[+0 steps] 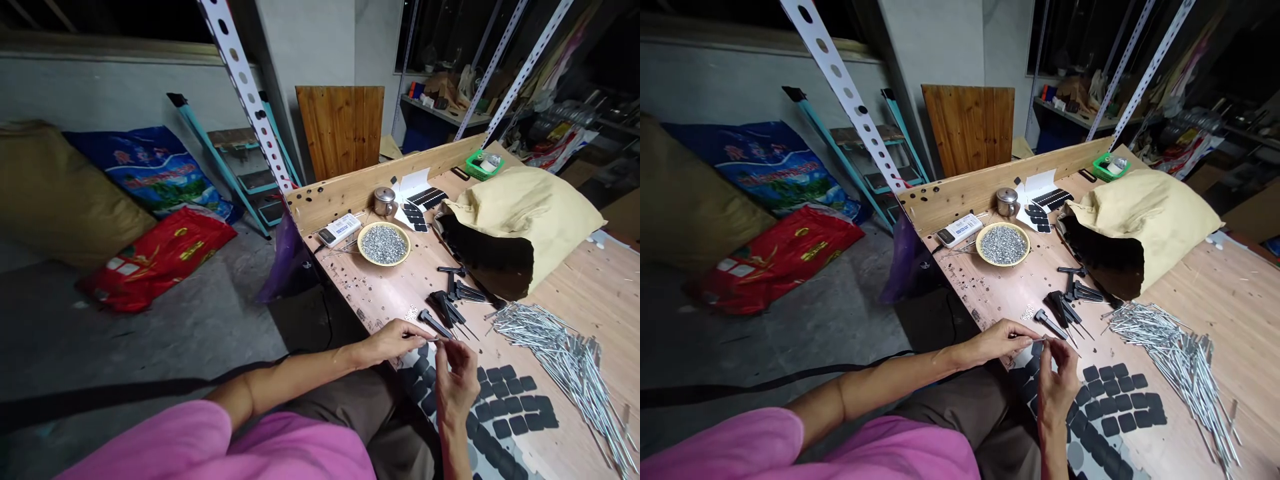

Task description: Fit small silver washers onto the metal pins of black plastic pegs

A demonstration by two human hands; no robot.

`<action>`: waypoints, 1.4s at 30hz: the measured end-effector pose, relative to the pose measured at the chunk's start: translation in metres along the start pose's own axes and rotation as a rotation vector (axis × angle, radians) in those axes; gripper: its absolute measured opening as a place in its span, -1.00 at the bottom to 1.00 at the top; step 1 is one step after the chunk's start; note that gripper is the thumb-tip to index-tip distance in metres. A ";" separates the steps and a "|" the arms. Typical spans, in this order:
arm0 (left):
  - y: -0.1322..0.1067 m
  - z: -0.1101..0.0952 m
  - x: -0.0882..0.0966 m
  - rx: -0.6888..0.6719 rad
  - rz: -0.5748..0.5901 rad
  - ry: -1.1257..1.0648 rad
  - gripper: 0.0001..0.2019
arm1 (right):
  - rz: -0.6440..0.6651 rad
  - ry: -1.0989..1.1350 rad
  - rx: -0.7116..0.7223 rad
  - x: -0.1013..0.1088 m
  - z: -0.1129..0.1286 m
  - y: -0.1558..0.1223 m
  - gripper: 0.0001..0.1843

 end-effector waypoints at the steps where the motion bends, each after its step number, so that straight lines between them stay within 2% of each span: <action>1: 0.000 -0.001 0.000 -0.006 0.005 0.017 -0.66 | 0.005 -0.076 0.059 -0.001 0.004 -0.002 -0.78; 4: -0.001 0.002 -0.003 -0.020 0.031 0.051 -0.62 | 0.084 -0.236 0.200 -0.009 0.011 -0.007 -0.83; 6: -0.002 0.006 -0.005 -0.023 0.037 0.049 -0.62 | 0.118 -0.262 0.228 -0.012 0.012 -0.009 -0.82; 11: -0.002 0.007 -0.007 -0.031 0.033 -0.004 -0.61 | 0.084 -0.197 0.084 -0.001 0.003 0.000 -0.71; 15: -0.006 0.005 -0.015 0.084 0.131 -0.129 -0.56 | 0.276 -0.107 -0.016 -0.009 -0.001 0.008 -0.70; 19: -0.009 0.020 -0.017 0.229 0.205 -0.151 -0.50 | 0.365 -0.130 0.068 -0.008 0.011 0.011 -0.74; 22: -0.009 0.030 -0.017 0.258 0.238 -0.131 -0.50 | 0.412 -0.172 0.119 -0.009 0.018 0.012 -0.76; 26: -0.007 0.022 -0.016 0.157 0.248 -0.073 -0.51 | 0.477 -0.180 0.119 -0.009 0.020 0.012 -0.76; 29: -0.006 0.012 -0.018 0.073 0.275 0.054 -0.56 | 0.503 -0.177 0.100 -0.010 0.018 0.011 -0.73; 33: 0.000 -0.020 -0.013 -0.244 0.204 0.523 -0.76 | 0.440 -0.191 0.007 -0.007 0.005 0.010 -0.66; 36: -0.003 -0.039 -0.017 -0.430 0.174 0.832 -0.79 | 0.364 -0.212 -0.061 -0.005 -0.005 0.007 -0.60; 39: -0.005 -0.040 -0.021 -0.465 0.201 0.889 -0.78 | 0.332 -0.270 0.022 -0.008 -0.001 0.002 -0.63; 42: -0.002 -0.030 -0.017 -0.404 0.215 0.766 -0.80 | 0.328 -0.357 0.214 -0.012 0.014 -0.003 -0.67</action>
Point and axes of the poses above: each hand's wrist, its own y-axis towards the middle knuckle, its own x-axis out of the back of the hand, z = x × y, the point moved 10 cm from there along y, towards the middle knuckle, and after that the axes turned 13 degrees about -x, right-handed, at the moved point
